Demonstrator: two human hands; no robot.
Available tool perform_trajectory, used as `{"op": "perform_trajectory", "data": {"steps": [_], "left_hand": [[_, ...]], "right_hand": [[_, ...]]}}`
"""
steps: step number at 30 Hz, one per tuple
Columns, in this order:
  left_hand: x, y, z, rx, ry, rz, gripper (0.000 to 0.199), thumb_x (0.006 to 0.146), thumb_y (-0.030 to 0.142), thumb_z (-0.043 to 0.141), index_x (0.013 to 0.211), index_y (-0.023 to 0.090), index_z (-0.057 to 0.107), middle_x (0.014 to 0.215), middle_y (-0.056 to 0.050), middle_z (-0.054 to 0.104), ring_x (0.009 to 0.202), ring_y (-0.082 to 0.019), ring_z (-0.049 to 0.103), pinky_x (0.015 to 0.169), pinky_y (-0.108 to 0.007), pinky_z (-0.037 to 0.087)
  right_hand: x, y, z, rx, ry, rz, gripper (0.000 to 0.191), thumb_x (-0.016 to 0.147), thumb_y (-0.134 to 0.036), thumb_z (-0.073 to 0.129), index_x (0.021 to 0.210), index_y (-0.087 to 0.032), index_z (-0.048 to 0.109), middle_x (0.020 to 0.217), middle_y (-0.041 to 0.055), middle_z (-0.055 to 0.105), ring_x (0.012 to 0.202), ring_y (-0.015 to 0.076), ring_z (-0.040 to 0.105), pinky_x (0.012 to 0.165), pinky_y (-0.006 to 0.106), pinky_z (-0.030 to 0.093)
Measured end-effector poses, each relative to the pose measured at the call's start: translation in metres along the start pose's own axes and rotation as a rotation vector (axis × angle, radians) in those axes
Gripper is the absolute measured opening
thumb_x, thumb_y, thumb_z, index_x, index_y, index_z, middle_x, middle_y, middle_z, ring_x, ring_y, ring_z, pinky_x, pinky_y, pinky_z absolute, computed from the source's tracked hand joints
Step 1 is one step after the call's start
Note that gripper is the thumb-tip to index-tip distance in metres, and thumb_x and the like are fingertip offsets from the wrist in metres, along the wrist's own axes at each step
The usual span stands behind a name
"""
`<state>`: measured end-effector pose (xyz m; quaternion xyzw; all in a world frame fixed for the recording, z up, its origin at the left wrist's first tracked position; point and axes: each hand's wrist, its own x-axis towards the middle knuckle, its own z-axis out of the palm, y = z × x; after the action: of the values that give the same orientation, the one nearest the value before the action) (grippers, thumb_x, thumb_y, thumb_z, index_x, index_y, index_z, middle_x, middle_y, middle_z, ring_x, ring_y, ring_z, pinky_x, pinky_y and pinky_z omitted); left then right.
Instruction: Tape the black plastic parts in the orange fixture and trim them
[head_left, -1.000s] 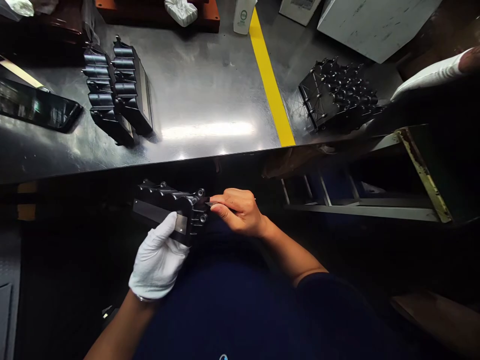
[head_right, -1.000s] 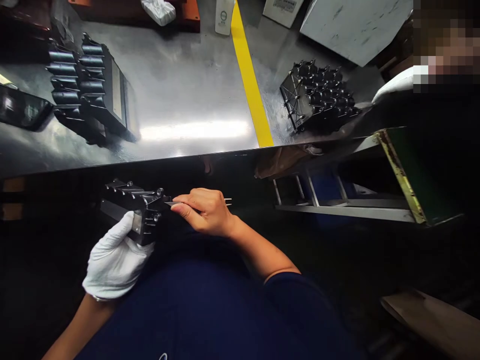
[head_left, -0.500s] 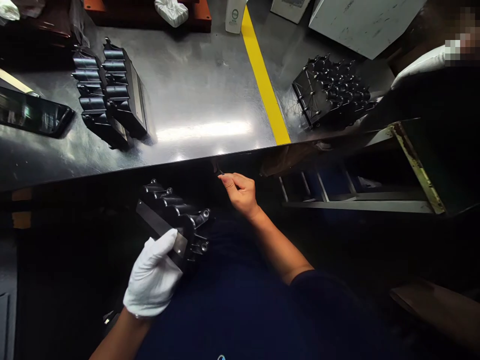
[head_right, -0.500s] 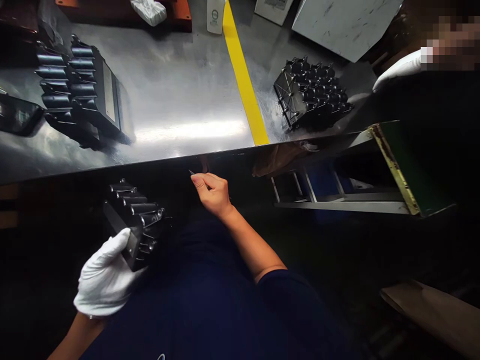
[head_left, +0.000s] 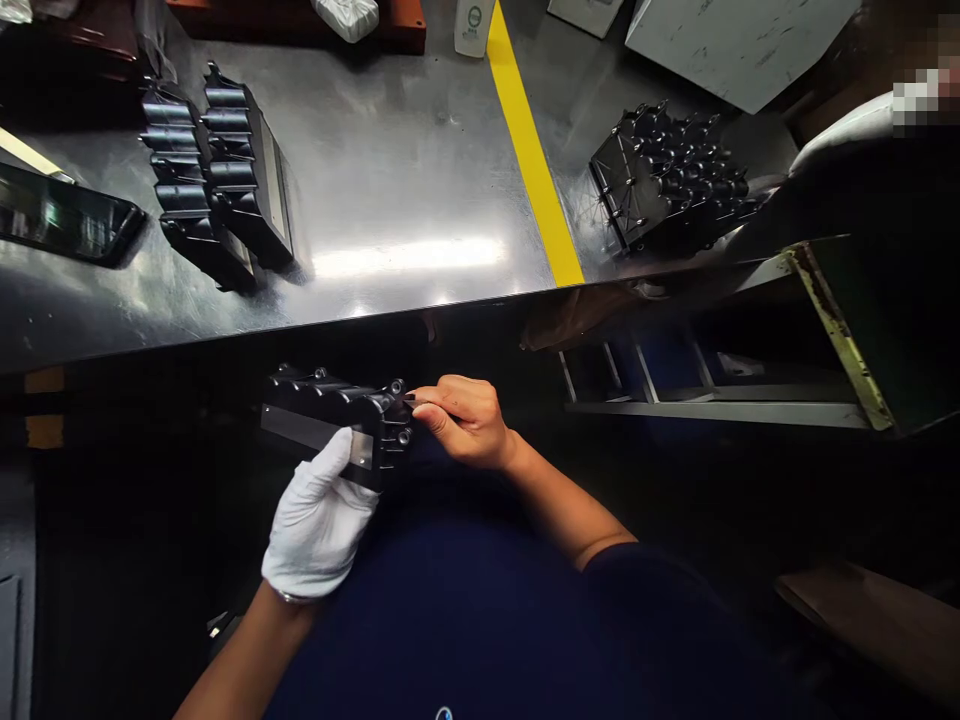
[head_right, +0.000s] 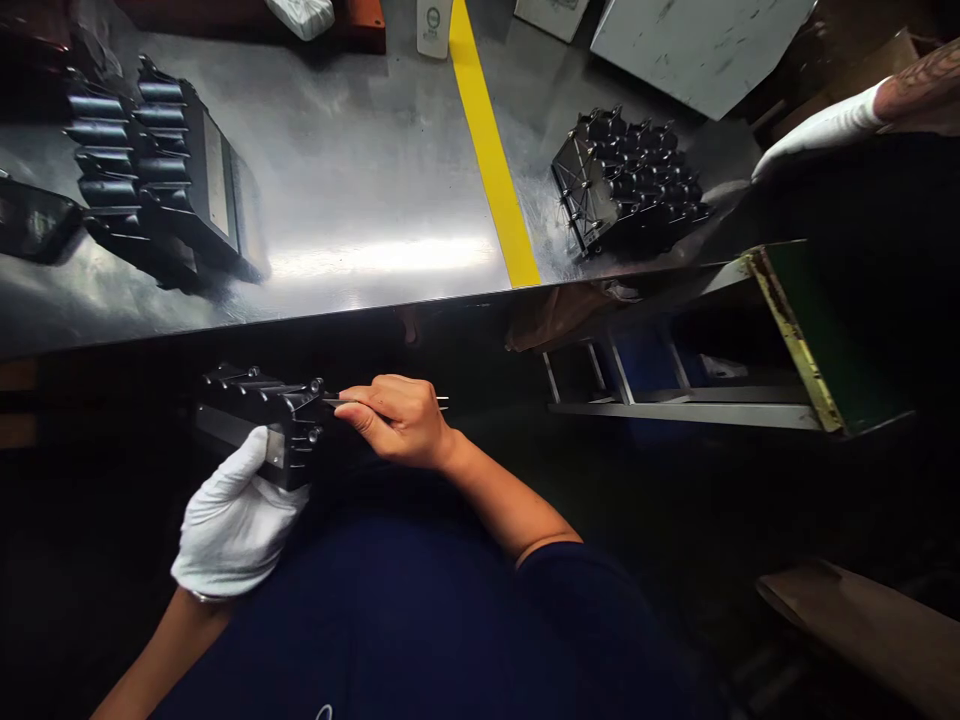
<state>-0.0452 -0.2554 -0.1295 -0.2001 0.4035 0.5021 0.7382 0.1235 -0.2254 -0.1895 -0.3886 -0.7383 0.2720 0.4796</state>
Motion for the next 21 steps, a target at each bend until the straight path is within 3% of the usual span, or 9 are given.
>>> {"op": "perform_trajectory", "data": {"steps": [4,8,10,15,18,21], "left_hand": [[-0.001,-0.001,-0.004,0.043,-0.001,0.016,0.051,0.096,0.004,0.027,0.123,0.026,0.065,0.084,-0.001,0.077,0.074,-0.013,0.074,0.075,-0.018,0.06],[-0.007,0.002,-0.018,0.124,-0.007,0.044,0.039,0.089,-0.001,0.044,0.095,0.023,0.074,0.072,0.001,0.075,0.069,-0.014,0.074,0.078,-0.023,0.061],[-0.01,0.004,-0.019,0.144,0.04,0.055,0.037,0.086,-0.003,0.047,0.09,0.021,0.074,0.07,0.002,0.074,0.069,-0.013,0.073,0.078,-0.022,0.06],[-0.006,0.004,0.002,0.08,0.166,0.063,0.046,0.095,0.002,0.031,0.109,0.02,0.072,0.078,0.0,0.076,0.072,-0.012,0.074,0.085,-0.02,0.058],[-0.002,0.003,0.007,0.049,0.082,0.031,0.052,0.097,0.003,0.025,0.121,0.022,0.067,0.08,0.001,0.077,0.068,-0.011,0.073,0.082,-0.019,0.058],[-0.003,0.003,-0.003,0.067,-0.046,0.003,0.05,0.096,0.004,0.031,0.125,0.027,0.064,0.083,0.003,0.078,0.072,-0.011,0.074,0.083,-0.019,0.058]], "right_hand": [[-0.002,0.008,0.002,0.017,0.033,0.025,0.027,0.095,-0.034,0.054,0.091,-0.017,0.074,0.078,0.0071,0.075,0.059,0.0126,0.059,0.061,0.028,0.051],[-0.002,0.026,-0.002,-0.007,0.195,0.295,0.033,0.095,-0.041,0.052,0.087,-0.018,0.075,0.078,0.0064,0.074,0.067,0.0148,0.064,0.067,0.03,0.053],[-0.002,0.028,-0.006,-0.018,0.239,0.341,0.033,0.095,-0.04,0.052,0.086,-0.018,0.075,0.076,0.0053,0.073,0.068,0.0148,0.065,0.065,0.029,0.053],[-0.003,0.004,-0.007,0.089,0.016,0.074,0.028,0.096,-0.034,0.053,0.092,-0.017,0.075,0.074,0.0055,0.073,0.058,0.0123,0.059,0.058,0.027,0.051],[-0.004,-0.005,-0.001,0.059,-0.033,0.039,0.03,0.097,-0.036,0.05,0.093,-0.018,0.074,0.073,0.0056,0.073,0.058,0.0126,0.059,0.06,0.028,0.052],[-0.004,0.003,0.002,0.018,-0.018,0.085,0.03,0.096,-0.038,0.052,0.092,-0.018,0.074,0.075,0.0063,0.074,0.058,0.0129,0.059,0.061,0.029,0.052]]}}
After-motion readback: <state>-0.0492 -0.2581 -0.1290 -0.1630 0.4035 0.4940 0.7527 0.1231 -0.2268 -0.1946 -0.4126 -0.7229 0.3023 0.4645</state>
